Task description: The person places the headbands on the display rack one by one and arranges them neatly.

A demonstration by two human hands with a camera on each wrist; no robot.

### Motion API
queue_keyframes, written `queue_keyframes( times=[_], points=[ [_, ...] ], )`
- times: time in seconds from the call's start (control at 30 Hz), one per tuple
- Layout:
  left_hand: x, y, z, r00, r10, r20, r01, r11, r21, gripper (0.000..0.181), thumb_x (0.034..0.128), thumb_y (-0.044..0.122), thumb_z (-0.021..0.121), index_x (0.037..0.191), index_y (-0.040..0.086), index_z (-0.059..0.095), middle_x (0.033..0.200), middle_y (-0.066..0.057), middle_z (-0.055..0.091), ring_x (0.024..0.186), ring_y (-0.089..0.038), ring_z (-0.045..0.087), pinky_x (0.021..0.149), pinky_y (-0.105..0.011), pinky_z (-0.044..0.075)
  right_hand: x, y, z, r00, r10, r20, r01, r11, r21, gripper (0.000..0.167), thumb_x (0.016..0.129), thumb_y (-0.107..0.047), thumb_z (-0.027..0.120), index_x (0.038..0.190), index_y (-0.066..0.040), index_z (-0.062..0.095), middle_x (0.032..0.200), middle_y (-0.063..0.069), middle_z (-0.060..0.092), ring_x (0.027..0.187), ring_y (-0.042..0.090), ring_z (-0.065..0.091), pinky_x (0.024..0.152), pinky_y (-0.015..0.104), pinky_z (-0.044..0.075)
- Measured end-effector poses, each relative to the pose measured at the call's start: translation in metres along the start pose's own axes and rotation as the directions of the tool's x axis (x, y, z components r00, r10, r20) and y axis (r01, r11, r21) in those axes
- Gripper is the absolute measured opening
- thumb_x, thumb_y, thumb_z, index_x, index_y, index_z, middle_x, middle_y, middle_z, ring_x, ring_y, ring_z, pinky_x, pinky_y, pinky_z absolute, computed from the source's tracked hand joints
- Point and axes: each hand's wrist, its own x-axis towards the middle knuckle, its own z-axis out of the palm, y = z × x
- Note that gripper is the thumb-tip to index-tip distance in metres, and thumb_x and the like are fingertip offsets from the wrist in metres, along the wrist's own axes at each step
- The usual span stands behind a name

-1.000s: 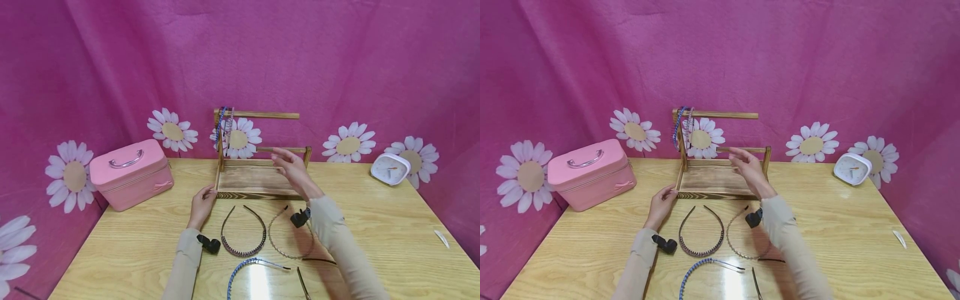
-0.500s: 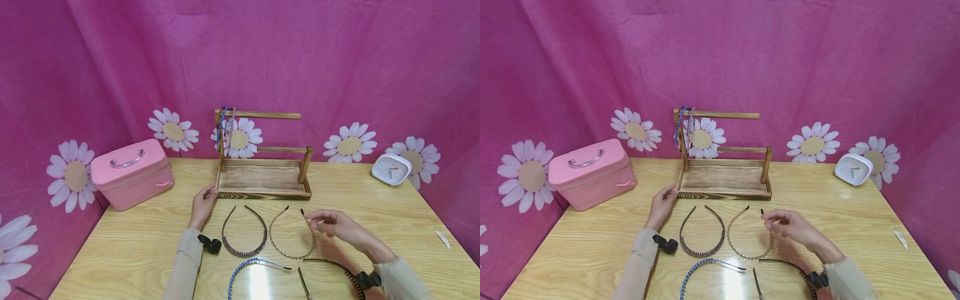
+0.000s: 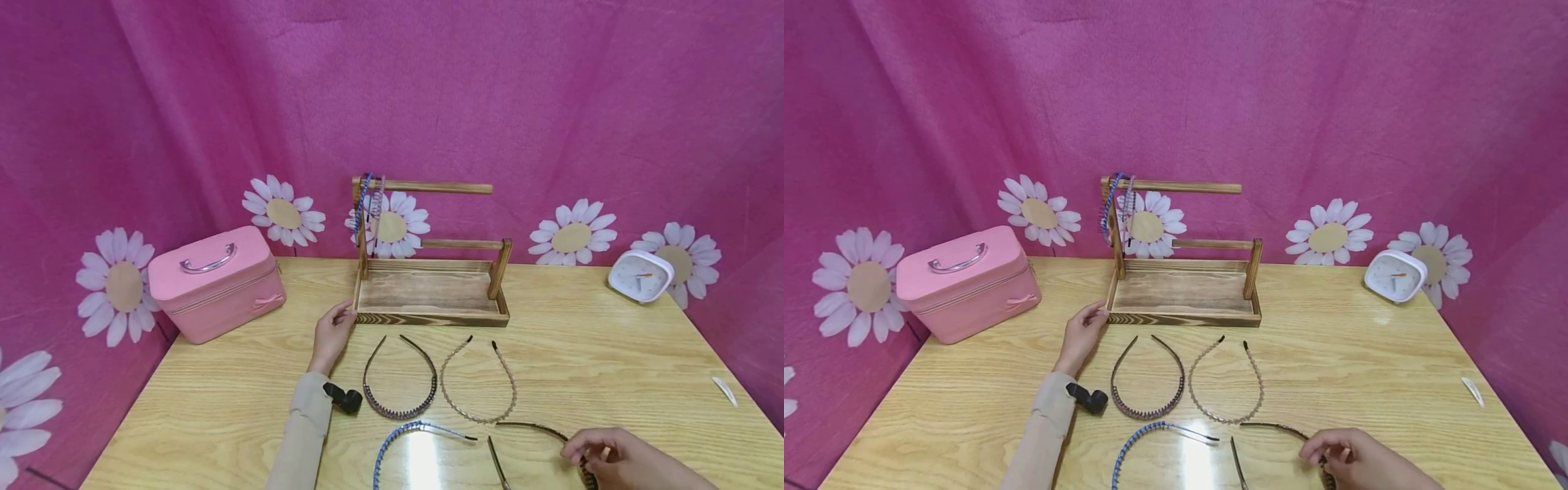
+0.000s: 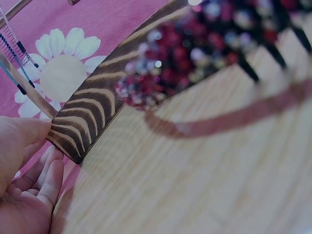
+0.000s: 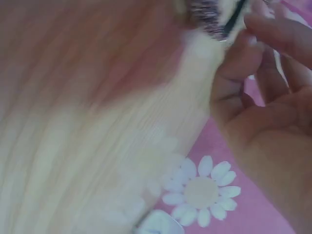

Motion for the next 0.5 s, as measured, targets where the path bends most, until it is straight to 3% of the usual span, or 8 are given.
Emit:
queue_keyframes(
  times=[0.1, 0.2, 0.23, 0.3, 0.4, 0.47, 0.5],
  points=[
    [0.001, 0.0, 0.0, 1.0, 0.0, -0.002, 0.0, 1.0, 0.004, 0.032, 0.0954, 0.014, 0.061, 0.125, 0.004, 0.066, 0.111, -0.018, 0.068, 0.083, -0.001, 0.056, 0.082, -0.022, 0.045, -0.007, 0.008, 0.004, 0.995, -0.104, -0.005, 0.102, 0.987, -0.124, 0.044, 0.086, 0.02, 0.049, 0.116, -0.009, 0.064, 0.096, 0.0, 0.065, 0.072, 0.009, 0.048, 0.054, 0.022, 0.034],
    [0.001, 0.001, -0.001, 1.0, 0.001, -0.002, -0.001, 1.0, 0.005, 0.032, 0.0954, 0.015, 0.061, 0.125, 0.004, 0.066, 0.112, -0.018, 0.068, 0.084, -0.002, 0.056, 0.082, -0.023, 0.045, -0.01, 0.014, 0.009, 0.985, -0.169, -0.028, 0.156, 0.951, -0.266, 0.04, 0.081, 0.016, 0.06, 0.109, -0.011, 0.066, 0.084, 0.008, 0.059, 0.067, 0.005, 0.044, 0.054, 0.019, 0.033],
    [0.002, 0.001, -0.001, 1.0, 0.001, -0.002, -0.001, 1.0, 0.005, 0.032, 0.0954, 0.015, 0.061, 0.125, 0.004, 0.066, 0.112, -0.018, 0.068, 0.084, -0.002, 0.056, 0.082, -0.023, 0.045, -0.009, 0.016, 0.012, 0.982, -0.187, -0.037, 0.167, 0.938, -0.303, 0.038, 0.079, 0.014, 0.063, 0.106, -0.011, 0.067, 0.081, 0.008, 0.058, 0.068, 0.001, 0.044, 0.054, 0.017, 0.034],
    [0.002, 0.001, -0.001, 1.0, 0.002, 0.0, -0.002, 1.0, 0.006, 0.032, 0.0955, 0.015, 0.06, 0.125, 0.004, 0.065, 0.112, -0.018, 0.068, 0.085, -0.002, 0.057, 0.083, -0.023, 0.045, -0.008, 0.019, 0.016, 0.981, -0.188, -0.049, 0.165, 0.94, -0.297, 0.033, 0.078, 0.013, 0.066, 0.101, -0.01, 0.068, 0.081, 0.006, 0.061, 0.072, -0.007, 0.044, 0.054, 0.013, 0.034],
    [0.001, 0.001, 0.0, 1.0, 0.003, 0.002, -0.003, 1.0, 0.005, 0.031, 0.0956, 0.014, 0.06, 0.125, 0.004, 0.065, 0.112, -0.018, 0.068, 0.086, -0.002, 0.057, 0.083, -0.022, 0.045, -0.007, 0.022, 0.021, 0.976, -0.204, -0.074, 0.17, 0.931, -0.322, 0.028, 0.075, 0.01, 0.07, 0.093, -0.012, 0.069, 0.082, 0.003, 0.063, 0.077, -0.008, 0.043, 0.056, 0.013, 0.033],
    [0.0, 0.0, 0.0, 1.0, 0.004, 0.005, -0.004, 1.0, 0.001, 0.031, 0.0957, 0.013, 0.059, 0.125, 0.003, 0.065, 0.112, -0.019, 0.068, 0.086, -0.003, 0.057, 0.083, -0.022, 0.045, -0.007, 0.024, 0.023, 0.968, -0.234, -0.087, 0.185, 0.907, -0.379, 0.027, 0.074, 0.008, 0.072, 0.089, -0.014, 0.069, 0.082, 0.0, 0.066, 0.078, -0.007, 0.044, 0.059, 0.014, 0.032],
    [0.0, 0.0, 0.0, 1.0, 0.005, 0.007, -0.005, 1.0, -0.001, 0.031, 0.0958, 0.013, 0.059, 0.125, 0.003, 0.065, 0.112, -0.019, 0.068, 0.086, -0.004, 0.058, 0.083, -0.022, 0.045, -0.007, 0.025, 0.024, 0.962, -0.257, -0.094, 0.192, 0.878, -0.439, 0.027, 0.072, 0.006, 0.074, 0.087, -0.016, 0.068, 0.08, -0.003, 0.065, 0.078, -0.007, 0.043, 0.059, 0.015, 0.031]
  ],
)
